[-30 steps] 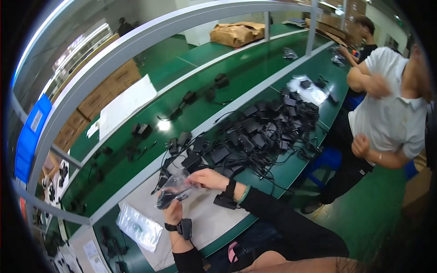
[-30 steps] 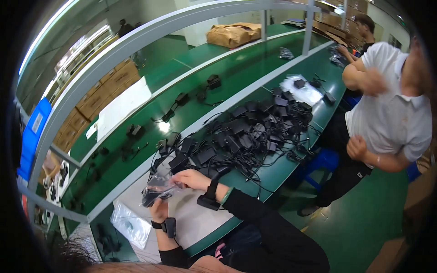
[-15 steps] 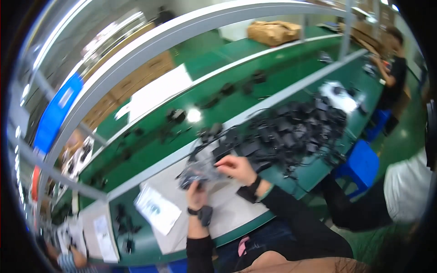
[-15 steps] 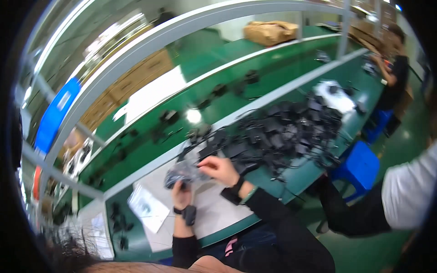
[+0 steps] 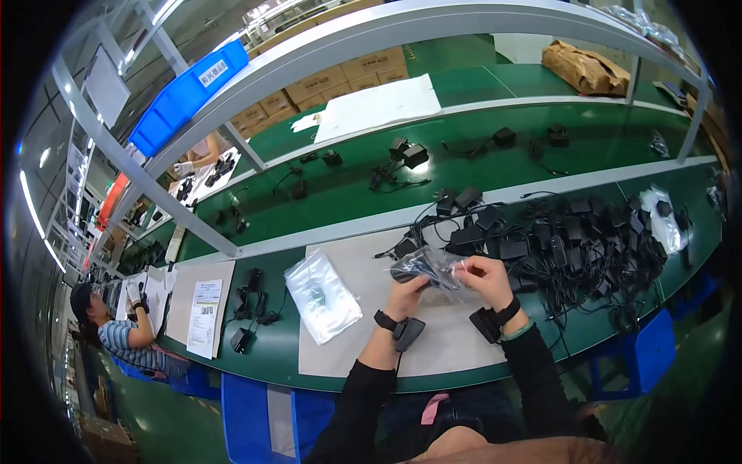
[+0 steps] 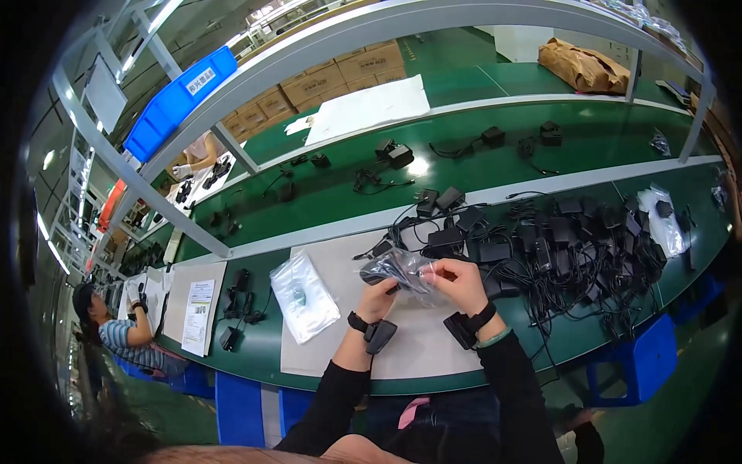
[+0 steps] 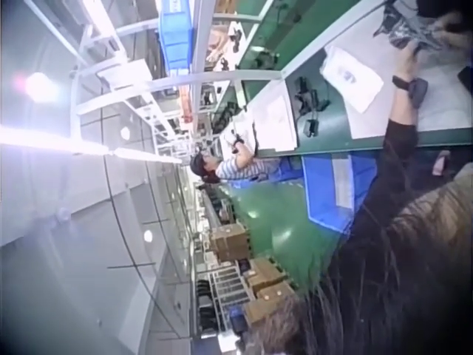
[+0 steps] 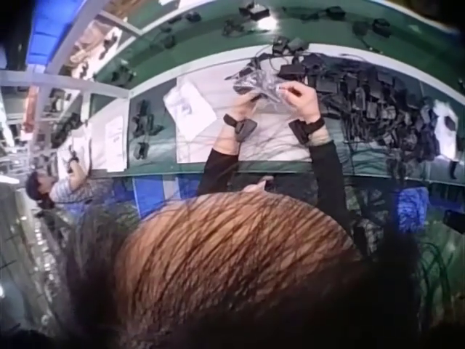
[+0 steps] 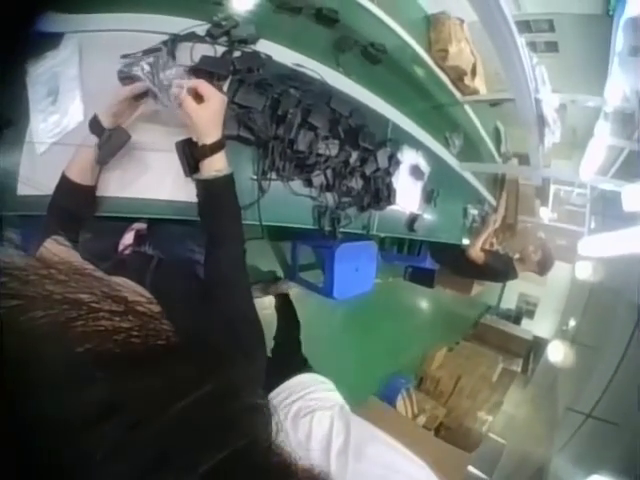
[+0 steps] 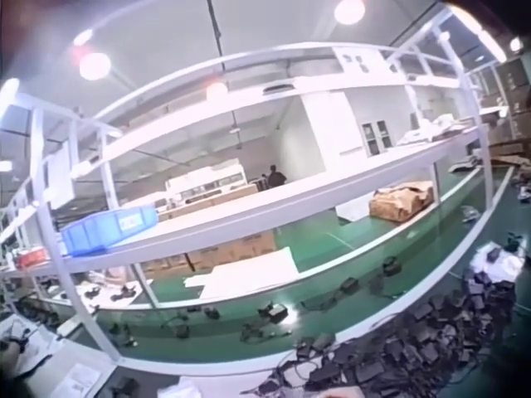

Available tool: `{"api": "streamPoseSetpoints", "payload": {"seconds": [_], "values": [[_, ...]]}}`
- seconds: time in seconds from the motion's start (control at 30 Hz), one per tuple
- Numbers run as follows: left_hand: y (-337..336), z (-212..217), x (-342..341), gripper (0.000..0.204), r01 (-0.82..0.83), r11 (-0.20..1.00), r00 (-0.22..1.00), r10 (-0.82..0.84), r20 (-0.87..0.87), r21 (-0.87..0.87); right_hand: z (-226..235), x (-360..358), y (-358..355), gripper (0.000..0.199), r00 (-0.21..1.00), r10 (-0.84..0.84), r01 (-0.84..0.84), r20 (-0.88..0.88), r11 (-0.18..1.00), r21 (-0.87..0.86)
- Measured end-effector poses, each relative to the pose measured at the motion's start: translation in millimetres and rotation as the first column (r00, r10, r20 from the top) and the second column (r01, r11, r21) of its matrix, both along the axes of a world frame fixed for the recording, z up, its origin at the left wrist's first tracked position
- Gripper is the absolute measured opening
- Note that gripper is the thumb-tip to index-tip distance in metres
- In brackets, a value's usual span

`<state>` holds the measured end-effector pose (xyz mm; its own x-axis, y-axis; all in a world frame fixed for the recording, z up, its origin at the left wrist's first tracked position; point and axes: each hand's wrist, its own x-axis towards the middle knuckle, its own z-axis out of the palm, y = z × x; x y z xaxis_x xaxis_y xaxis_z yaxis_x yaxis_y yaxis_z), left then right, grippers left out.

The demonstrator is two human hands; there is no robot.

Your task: The person picks up a power adapter and a plastic bag, places the adapter inside the bag, and sets the bagged item on the table, repeating this process for a second adapter.

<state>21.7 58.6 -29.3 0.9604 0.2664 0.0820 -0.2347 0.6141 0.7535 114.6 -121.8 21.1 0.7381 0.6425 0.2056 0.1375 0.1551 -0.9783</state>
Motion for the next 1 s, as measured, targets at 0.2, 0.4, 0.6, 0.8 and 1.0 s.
{"api": "streamPoseSetpoints", "payload": {"seconds": [0.2,0.4,0.6,0.8,1.0], "values": [[-10.4,-2.8,5.3,0.04,0.07,0.991,0.997,-0.065,-0.05,0.115,-19.1,-1.8,10.4,0.01,0.984,-0.141,0.151,-0.107,0.985,0.089],[-19.7,-4.2,3.3,0.038,0.001,0.983,0.997,0.014,-0.081,0.183,-16.0,-7.7,12.8,0.009,0.987,-0.161,0.157,0.017,0.976,0.151],[-27.9,-3.6,1.5,0.036,0.038,0.999,0.997,-0.038,-0.068,0.003,2.3,-13.1,6.7,0.012,0.893,-0.217,0.262,0.394,0.963,-0.064],[-25.1,-0.8,2.8,0.035,0.026,0.997,0.997,-0.032,-0.073,-0.077,-9.1,-4.4,7.8,0.017,0.726,-0.187,0.253,0.662,0.968,-0.003],[-14.9,4.7,1.9,0.051,-0.185,0.98,0.969,0.17,-0.177,-0.068,-7.9,7.2,1.8,0.03,0.908,0.115,-0.093,0.402,0.993,-0.075]]}}
